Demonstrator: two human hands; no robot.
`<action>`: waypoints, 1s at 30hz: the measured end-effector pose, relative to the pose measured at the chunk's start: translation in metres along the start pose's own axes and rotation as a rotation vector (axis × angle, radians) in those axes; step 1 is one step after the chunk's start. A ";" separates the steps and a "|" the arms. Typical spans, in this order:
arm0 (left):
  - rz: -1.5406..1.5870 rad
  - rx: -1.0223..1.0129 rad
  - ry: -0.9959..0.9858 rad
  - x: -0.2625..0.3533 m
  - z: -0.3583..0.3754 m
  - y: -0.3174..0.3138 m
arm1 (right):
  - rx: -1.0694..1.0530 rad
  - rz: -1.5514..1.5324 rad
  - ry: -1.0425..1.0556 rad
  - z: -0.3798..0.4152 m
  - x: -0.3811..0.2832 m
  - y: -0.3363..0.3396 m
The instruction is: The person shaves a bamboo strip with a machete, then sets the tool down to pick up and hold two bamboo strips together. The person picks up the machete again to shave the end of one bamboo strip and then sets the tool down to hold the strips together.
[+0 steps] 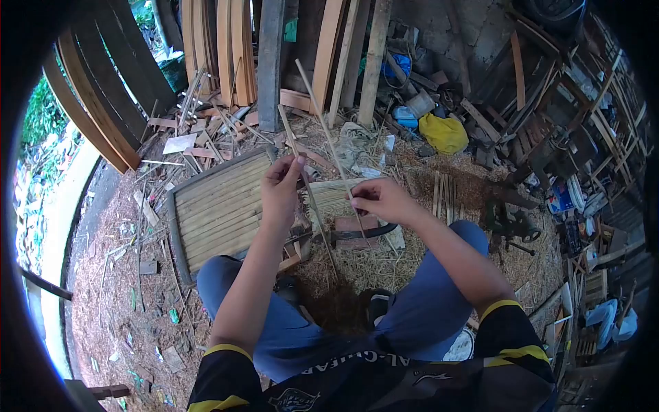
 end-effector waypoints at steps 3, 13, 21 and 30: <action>0.036 0.013 0.036 -0.001 0.000 0.003 | -0.064 -0.019 -0.015 0.003 0.014 -0.015; 0.135 0.067 0.056 0.007 0.004 0.004 | -0.186 0.043 -0.004 0.013 0.030 -0.045; 0.175 0.097 0.120 -0.002 0.001 0.010 | -0.160 0.154 0.067 0.010 0.038 -0.045; 0.218 0.116 0.164 -0.007 -0.002 0.014 | -0.138 0.069 -0.030 0.014 0.038 -0.046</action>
Point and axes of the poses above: each hand's wrist, its own z-axis away from the middle knuckle, its own y-axis out of the back of the hand, x = y × z, the point moved 8 cm from there along -z, towards the middle knuckle, and after that the axes turned 5 degrees about -z, right-handed, at the moved point
